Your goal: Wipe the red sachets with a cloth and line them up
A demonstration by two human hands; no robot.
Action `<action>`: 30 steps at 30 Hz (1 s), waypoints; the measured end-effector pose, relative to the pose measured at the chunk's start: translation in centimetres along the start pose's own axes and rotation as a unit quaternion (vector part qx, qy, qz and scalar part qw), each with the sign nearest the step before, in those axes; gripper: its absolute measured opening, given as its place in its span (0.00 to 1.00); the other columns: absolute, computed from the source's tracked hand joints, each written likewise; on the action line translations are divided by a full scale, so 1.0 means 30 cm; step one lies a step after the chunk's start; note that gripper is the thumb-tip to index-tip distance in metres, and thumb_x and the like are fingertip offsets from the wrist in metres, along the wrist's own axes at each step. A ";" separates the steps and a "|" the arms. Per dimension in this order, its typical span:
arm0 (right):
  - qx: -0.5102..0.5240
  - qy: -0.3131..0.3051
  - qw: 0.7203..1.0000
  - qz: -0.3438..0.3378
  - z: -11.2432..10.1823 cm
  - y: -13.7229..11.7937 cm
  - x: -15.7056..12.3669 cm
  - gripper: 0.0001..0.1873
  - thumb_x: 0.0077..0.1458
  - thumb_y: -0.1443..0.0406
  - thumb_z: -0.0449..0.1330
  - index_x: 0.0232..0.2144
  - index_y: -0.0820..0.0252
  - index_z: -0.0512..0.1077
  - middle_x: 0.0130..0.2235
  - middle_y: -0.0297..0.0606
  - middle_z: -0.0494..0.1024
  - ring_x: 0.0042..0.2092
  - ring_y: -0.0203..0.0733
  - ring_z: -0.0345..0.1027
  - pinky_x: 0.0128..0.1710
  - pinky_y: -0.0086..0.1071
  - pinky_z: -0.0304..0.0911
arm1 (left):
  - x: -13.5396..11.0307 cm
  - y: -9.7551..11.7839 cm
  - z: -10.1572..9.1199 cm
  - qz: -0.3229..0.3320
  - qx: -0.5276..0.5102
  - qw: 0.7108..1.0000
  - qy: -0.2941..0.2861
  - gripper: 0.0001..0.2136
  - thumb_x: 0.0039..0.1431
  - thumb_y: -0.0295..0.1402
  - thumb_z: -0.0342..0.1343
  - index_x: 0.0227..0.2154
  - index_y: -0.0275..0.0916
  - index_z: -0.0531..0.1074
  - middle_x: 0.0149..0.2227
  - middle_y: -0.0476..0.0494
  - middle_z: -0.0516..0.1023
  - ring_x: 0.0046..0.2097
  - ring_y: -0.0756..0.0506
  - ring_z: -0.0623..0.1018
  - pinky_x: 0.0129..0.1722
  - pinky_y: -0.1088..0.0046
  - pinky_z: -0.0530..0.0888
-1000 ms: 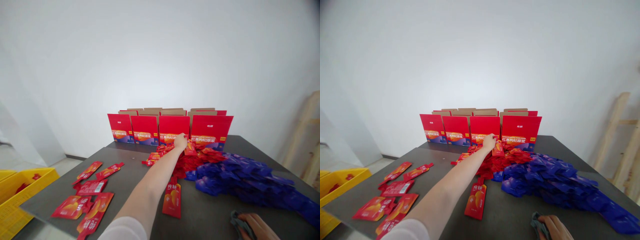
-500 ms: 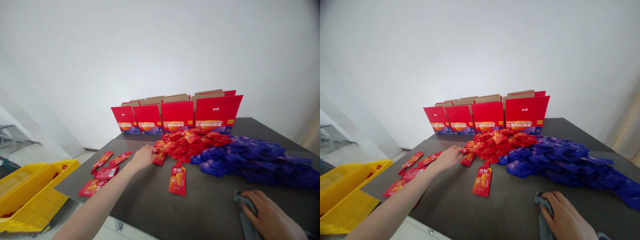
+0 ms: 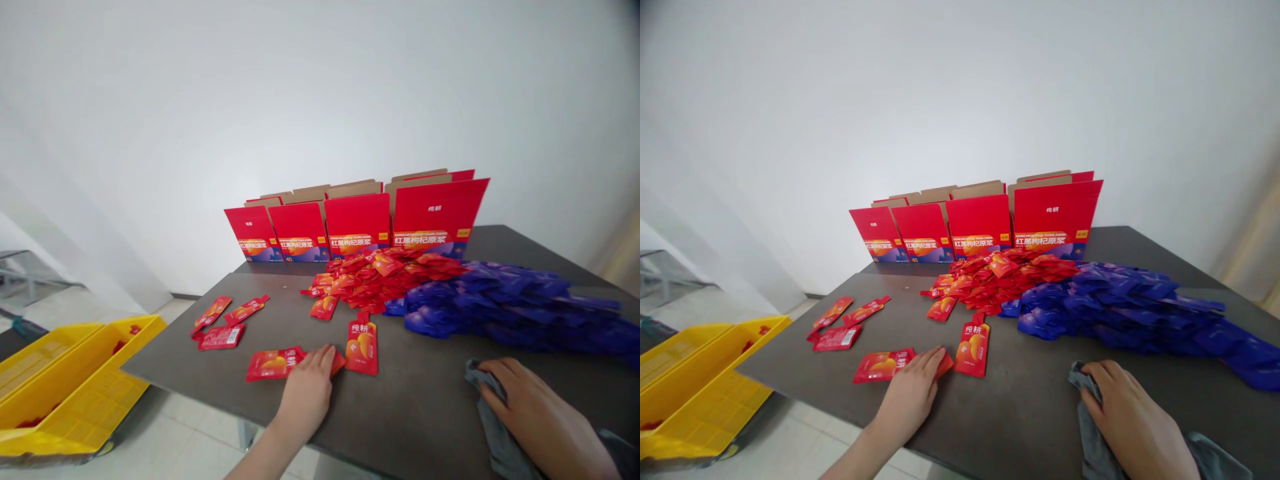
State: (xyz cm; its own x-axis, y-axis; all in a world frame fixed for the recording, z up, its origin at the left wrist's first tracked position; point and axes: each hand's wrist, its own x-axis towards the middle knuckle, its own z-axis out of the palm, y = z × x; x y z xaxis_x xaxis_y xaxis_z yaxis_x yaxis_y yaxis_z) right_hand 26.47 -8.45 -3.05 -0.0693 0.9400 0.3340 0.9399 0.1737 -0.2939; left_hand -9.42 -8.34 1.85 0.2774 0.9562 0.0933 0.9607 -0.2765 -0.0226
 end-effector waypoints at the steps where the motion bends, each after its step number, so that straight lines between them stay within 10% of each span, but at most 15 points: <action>1: 0.004 -0.002 1.000 0.008 -0.008 -0.006 -0.001 0.17 0.56 0.55 0.49 0.41 0.55 0.70 0.43 0.43 0.75 0.44 0.48 0.70 0.47 0.43 0.63 | 0.032 0.019 -0.019 0.027 -0.018 0.999 -0.005 0.24 0.57 0.20 0.44 0.57 0.34 0.64 0.56 0.37 0.70 0.55 0.43 0.72 0.55 0.66 0.68; 7: 0.022 -0.017 0.999 0.027 -0.020 -0.022 0.000 0.15 0.57 0.56 0.49 0.42 0.54 0.69 0.44 0.40 0.73 0.46 0.45 0.69 0.47 0.41 0.63 | 0.167 0.133 -0.106 0.163 -0.079 0.982 0.053 0.20 0.63 0.23 0.43 0.57 0.37 0.62 0.52 0.40 0.73 0.51 0.45 0.75 0.51 0.68 0.71; 13: 0.024 -0.027 0.999 0.023 -0.043 -0.024 0.016 0.15 0.58 0.58 0.47 0.41 0.55 0.69 0.43 0.40 0.73 0.44 0.44 0.69 0.45 0.40 0.63 | 0.171 0.379 -0.038 0.349 -0.121 0.928 0.035 0.16 0.66 0.31 0.44 0.55 0.39 0.64 0.54 0.40 0.70 0.53 0.43 0.71 0.52 0.65 0.70; 21: -0.006 0.001 1.000 0.015 -0.143 -0.110 0.003 0.12 0.56 0.60 0.52 0.41 0.51 0.70 0.45 0.37 0.72 0.43 0.43 0.69 0.42 0.37 0.65 | 0.147 0.251 -0.040 0.176 -0.240 0.955 -0.005 0.24 0.54 0.35 0.61 0.53 0.37 0.65 0.51 0.40 0.70 0.53 0.42 0.68 0.56 0.63 0.64; 26: -0.013 -0.027 0.998 -0.050 -0.063 -0.330 0.028 0.10 0.52 0.67 0.58 0.39 0.52 0.70 0.43 0.37 0.70 0.44 0.43 0.67 0.40 0.36 0.66 | 0.180 0.231 -0.032 0.159 -0.191 0.968 -0.035 0.24 0.47 0.38 0.66 0.47 0.38 0.69 0.45 0.42 0.72 0.50 0.40 0.69 0.52 0.62 0.64; 30: -0.044 -0.019 0.999 -0.014 -0.008 -0.351 0.038 0.06 0.54 0.64 0.57 0.37 0.55 0.69 0.39 0.37 0.69 0.41 0.44 0.68 0.35 0.35 0.65 | 0.210 0.248 -0.040 0.140 -0.178 0.970 -0.086 0.22 0.43 0.42 0.67 0.39 0.36 0.70 0.40 0.42 0.73 0.45 0.41 0.70 0.47 0.65 0.65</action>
State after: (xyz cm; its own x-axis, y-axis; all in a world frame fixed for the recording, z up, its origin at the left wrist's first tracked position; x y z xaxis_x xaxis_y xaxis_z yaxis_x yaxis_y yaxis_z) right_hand 16.59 -9.28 0.63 -0.1080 0.9459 0.3059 0.9632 0.1757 -0.2033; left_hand -0.54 -4.50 3.47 0.5527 0.8327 -0.0343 0.7939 -0.5135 0.3255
